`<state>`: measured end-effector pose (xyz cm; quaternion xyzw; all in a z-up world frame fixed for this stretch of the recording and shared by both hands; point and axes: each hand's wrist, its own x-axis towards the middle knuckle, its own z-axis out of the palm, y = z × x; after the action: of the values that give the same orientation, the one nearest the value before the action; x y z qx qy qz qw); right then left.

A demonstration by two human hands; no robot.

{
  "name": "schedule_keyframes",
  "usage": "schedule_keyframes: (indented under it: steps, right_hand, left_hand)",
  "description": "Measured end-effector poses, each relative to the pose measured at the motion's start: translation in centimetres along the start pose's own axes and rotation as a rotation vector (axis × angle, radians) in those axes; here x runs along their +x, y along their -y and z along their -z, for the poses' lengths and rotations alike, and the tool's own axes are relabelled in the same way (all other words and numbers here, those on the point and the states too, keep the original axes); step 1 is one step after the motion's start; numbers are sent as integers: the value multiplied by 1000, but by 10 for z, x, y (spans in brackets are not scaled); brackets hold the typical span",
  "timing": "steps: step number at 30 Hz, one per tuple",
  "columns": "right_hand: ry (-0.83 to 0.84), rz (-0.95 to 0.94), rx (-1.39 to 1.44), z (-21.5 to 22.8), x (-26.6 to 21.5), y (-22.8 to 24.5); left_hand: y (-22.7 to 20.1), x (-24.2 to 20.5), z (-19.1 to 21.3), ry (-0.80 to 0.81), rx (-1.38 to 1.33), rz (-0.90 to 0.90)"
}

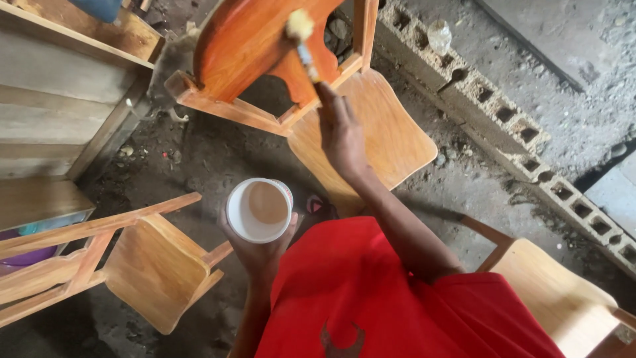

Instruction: The person applies a clear varnish to a wooden chair using a paintbrush. They dip the brush into a container held in the left hand and coat the chair's backrest and seat. The person moves around the chair to reach different areas while maintaining a consistent application.

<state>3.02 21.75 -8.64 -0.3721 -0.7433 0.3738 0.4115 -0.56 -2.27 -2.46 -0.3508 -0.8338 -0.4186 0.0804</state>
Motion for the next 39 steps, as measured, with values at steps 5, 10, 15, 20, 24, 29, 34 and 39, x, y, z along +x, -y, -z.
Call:
schedule_keyframes:
  steps: [5, 10, 15, 20, 24, 29, 34, 39]
  right_hand:
    - [285, 137, 89, 1, -40, 44]
    - [290, 214, 116, 18, -9, 45]
    - [177, 425, 58, 60, 54, 5]
    - [-66, 228, -107, 93, 77, -22]
    - [-182, 249, -132, 96, 81, -30]
    - [-37, 312, -314, 42, 44, 36]
    - [85, 172, -80, 7, -3, 47]
    - [201, 194, -44, 21, -23, 90]
  left_hand:
    - [-2, 1, -2, -5, 177, -84]
    - [18, -18, 0, -37, -35, 103]
    - [11, -11, 2, -57, -101, 198]
    - [2, -6, 0, -69, -171, 240]
    - [5, -8, 0, -80, -188, 297]
    - [11, -8, -1, -73, -147, 207]
    - [21, -7, -1, -71, -136, 165]
    - [24, -2, -2, -48, -161, 117]
